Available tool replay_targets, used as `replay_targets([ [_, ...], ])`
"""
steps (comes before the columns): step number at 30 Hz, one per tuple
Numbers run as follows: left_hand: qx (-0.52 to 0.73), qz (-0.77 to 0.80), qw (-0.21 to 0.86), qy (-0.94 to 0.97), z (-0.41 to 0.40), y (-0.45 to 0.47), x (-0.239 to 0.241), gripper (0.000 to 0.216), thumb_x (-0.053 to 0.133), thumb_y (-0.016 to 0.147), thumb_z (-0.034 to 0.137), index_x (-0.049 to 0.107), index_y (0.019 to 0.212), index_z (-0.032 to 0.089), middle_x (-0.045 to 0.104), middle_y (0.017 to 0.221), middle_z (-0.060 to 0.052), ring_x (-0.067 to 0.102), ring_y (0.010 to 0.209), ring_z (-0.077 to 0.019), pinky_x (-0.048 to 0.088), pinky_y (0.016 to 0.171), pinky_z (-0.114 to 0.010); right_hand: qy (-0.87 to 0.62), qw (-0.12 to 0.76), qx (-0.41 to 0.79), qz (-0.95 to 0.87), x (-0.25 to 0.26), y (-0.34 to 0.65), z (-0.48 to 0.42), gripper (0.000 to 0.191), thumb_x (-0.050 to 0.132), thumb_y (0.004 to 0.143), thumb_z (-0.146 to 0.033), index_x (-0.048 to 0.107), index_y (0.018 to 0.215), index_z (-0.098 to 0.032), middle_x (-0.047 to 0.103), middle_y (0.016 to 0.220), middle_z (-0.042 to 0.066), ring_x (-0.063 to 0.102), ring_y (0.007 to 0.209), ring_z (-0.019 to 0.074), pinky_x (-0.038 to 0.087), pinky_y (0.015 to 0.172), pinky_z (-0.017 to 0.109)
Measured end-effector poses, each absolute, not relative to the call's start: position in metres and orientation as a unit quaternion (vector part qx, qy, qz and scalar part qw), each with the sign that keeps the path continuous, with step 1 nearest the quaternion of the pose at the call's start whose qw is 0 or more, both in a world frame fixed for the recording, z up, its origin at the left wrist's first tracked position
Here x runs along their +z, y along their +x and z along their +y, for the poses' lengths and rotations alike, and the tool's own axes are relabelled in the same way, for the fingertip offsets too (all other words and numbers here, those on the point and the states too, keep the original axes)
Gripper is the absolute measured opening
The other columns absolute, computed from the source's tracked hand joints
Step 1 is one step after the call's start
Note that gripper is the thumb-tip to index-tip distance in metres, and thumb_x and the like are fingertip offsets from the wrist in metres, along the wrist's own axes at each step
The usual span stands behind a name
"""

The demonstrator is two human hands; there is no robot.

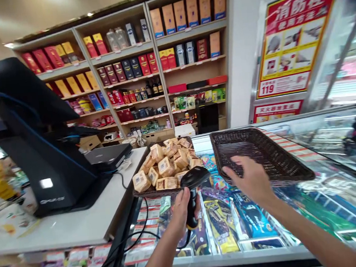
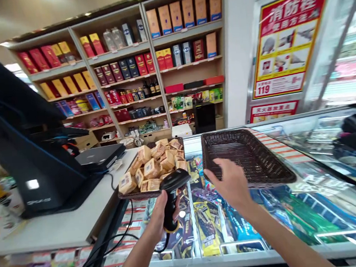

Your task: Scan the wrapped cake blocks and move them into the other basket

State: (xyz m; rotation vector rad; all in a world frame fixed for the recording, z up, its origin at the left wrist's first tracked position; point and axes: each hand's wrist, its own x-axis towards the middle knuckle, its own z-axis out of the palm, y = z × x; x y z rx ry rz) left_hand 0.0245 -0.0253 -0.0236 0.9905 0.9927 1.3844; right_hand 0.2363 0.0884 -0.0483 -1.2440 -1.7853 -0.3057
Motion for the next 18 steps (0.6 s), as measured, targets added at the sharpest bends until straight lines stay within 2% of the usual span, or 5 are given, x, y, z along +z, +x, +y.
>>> replay_targets([
  [3,0.588,0.426,0.546,0.417,-0.024,0.027,-0.024,0.06,0.062,0.077,0.075,0.058,0.089,0.016,0.052,0.066,0.003,0.037,0.044,-0.0059,0.028,0.042,-0.02,-0.512,0.356,-0.168,-0.764,-0.059,0.236,0.092,0.043,0.052,0.098,-0.053,0.073,0.092,-0.016,0.074,0.084,0.009,0.067,0.082,0.0228,0.044,0.077,0.035],
  [6,0.579,0.436,0.548,0.417,-0.021,0.025,-0.03,0.06,0.061,0.078,0.075,0.057,0.088,0.017,0.051,0.063,0.003,0.037,0.044,-0.0065,0.028,0.043,-0.02,-0.509,0.319,-0.207,-0.773,-0.071,0.228,0.097,0.051,0.047,0.101,-0.049,0.068,0.067,-0.018,0.069,0.065,0.006,0.064,0.066,0.018,0.035,0.067,0.031],
  [11,0.58,0.442,0.546,0.412,-0.015,0.02,-0.037,0.063,0.06,0.076,0.078,0.057,0.091,0.017,0.055,0.067,0.002,0.039,0.043,-0.0058,0.03,0.042,-0.02,-0.475,0.34,-0.273,-0.764,-0.081,0.242,0.113,0.057,0.046,0.101,-0.05,0.065,0.059,-0.018,0.063,0.055,0.004,0.057,0.055,0.0144,0.025,0.059,0.03],
  [18,0.597,0.429,0.543,0.406,-0.015,0.023,-0.033,0.059,0.062,0.078,0.074,0.057,0.092,0.017,0.059,0.074,0.0,0.041,0.044,-0.005,0.032,0.042,-0.019,-0.456,0.361,-0.306,-0.754,-0.089,0.273,0.127,0.052,0.051,0.099,-0.051,0.062,0.06,-0.018,0.06,0.055,0.003,0.056,0.058,0.0154,0.029,0.063,0.031],
])
